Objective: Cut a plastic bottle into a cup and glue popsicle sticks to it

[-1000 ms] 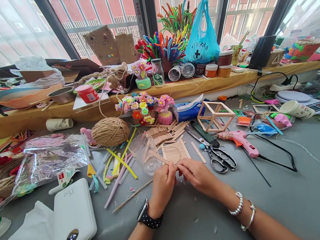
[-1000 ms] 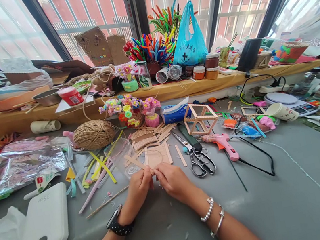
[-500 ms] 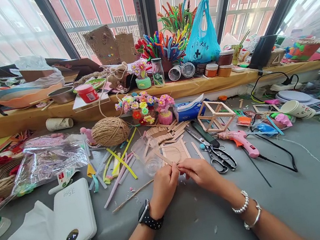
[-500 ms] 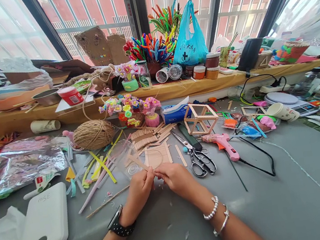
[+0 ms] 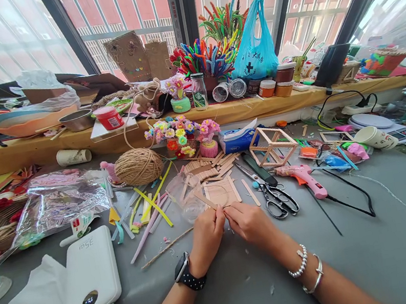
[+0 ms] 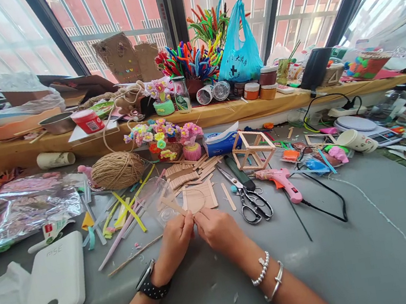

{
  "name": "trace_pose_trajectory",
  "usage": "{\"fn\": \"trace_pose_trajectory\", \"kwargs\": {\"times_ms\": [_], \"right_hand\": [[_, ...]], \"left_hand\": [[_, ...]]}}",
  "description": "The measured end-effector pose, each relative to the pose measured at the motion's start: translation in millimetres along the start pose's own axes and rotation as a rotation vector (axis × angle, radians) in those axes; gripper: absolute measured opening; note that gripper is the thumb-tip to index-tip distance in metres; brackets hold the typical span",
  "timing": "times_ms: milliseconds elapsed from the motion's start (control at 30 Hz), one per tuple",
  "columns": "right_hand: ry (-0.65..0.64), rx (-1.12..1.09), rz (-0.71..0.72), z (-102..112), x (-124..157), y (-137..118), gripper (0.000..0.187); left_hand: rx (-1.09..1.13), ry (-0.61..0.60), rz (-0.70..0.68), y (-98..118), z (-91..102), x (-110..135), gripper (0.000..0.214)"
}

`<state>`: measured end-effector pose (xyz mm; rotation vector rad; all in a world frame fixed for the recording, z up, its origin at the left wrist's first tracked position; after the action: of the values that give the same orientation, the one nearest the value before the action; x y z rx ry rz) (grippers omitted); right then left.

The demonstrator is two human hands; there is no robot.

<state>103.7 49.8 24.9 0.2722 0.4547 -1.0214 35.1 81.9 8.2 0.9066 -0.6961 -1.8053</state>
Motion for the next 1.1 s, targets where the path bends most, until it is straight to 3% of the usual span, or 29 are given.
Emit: {"fn": "trace_pose_trajectory", "kwargs": {"times_ms": [367,600,833,1100], "right_hand": [[0.087,0.041,-0.064,5,1,-1,0.025],[0.028,-0.264,-0.176,-2,1,10,0.025],[0.071,-0.314,-0.328,-5,5,19,0.027],[-0.018,-0.586,-0.281,-8,0,23,0.036]], "left_hand": [[0.013,0.012,0.006,-3,-0.1,-1,0.043],[0.082,-0.010,0.028,-3,-1.0,0,0.049],[0.150,-0.031,0.012,-1,-2.4,0,0.049],[0.290,-0.017,-0.003,-1,2.5,2,0.044]]}}
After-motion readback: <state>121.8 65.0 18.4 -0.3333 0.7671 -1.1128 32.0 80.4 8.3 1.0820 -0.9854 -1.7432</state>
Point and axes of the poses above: each hand's wrist, its own x-axis away from the middle knuckle, its own z-axis out of the back of the hand, y = z × x, the point moved 9 cm from there along -x, towards the middle knuckle, and after that the axes turned 13 degrees about x, right-handed, at the moved point
